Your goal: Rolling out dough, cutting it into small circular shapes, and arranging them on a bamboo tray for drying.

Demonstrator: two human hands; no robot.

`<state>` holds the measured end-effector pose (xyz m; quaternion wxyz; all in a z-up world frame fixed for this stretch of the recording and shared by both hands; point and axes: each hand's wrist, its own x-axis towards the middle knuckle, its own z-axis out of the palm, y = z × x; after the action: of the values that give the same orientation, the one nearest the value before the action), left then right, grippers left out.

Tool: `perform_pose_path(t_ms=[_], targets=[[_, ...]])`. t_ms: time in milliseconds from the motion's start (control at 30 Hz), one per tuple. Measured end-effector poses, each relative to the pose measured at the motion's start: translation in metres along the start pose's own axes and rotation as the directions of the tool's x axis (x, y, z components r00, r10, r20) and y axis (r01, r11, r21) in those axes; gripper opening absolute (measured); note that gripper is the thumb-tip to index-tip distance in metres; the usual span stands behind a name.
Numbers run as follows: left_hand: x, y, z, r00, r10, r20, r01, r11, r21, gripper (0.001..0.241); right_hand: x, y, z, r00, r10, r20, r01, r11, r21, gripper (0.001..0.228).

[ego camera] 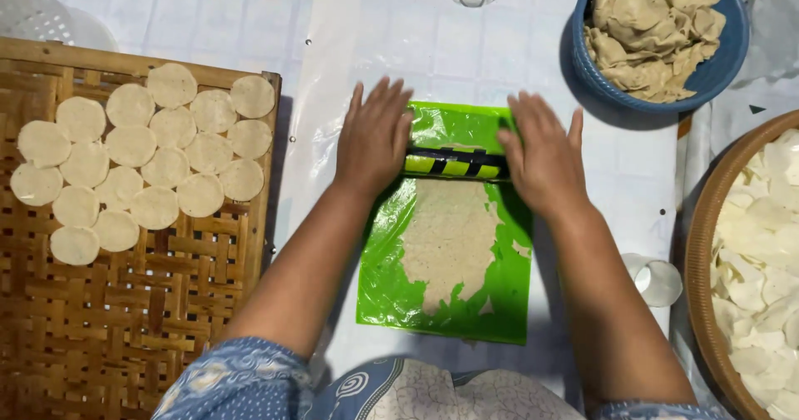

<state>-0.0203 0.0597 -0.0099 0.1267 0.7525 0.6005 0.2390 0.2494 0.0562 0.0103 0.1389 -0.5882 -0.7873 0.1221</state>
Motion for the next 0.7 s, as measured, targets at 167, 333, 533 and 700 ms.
perform_pose_path(t_ms=[167, 333, 533, 700], targets=[[-0.088, 0.013, 0.011, 0.984, 0.160, -0.079, -0.154, 0.985, 0.078, 0.041, -0.073, -0.013, 0.010, 0.977, 0.085, 0.196, -0.065, 0.992, -0.110, 0.068], [-0.098, 0.003, 0.029, 0.980, 0.169, -0.109, -0.153, 0.978, 0.143, 0.058, -0.092, -0.010, 0.015, 0.977, 0.113, 0.180, -0.090, 0.987, -0.135, 0.065], [-0.084, 0.004, 0.016, 0.988, 0.147, 0.056, -0.151, 0.985, 0.086, 0.070, -0.092, 0.008, 0.000, 0.951, 0.091, -0.297, -0.040, 0.984, 0.172, 0.029], [-0.088, 0.006, 0.016, 0.984, 0.143, 0.103, -0.153, 0.983, 0.101, 0.075, -0.078, -0.030, -0.001, 0.897, -0.369, -0.245, 0.386, 0.922, 0.022, 0.027]])
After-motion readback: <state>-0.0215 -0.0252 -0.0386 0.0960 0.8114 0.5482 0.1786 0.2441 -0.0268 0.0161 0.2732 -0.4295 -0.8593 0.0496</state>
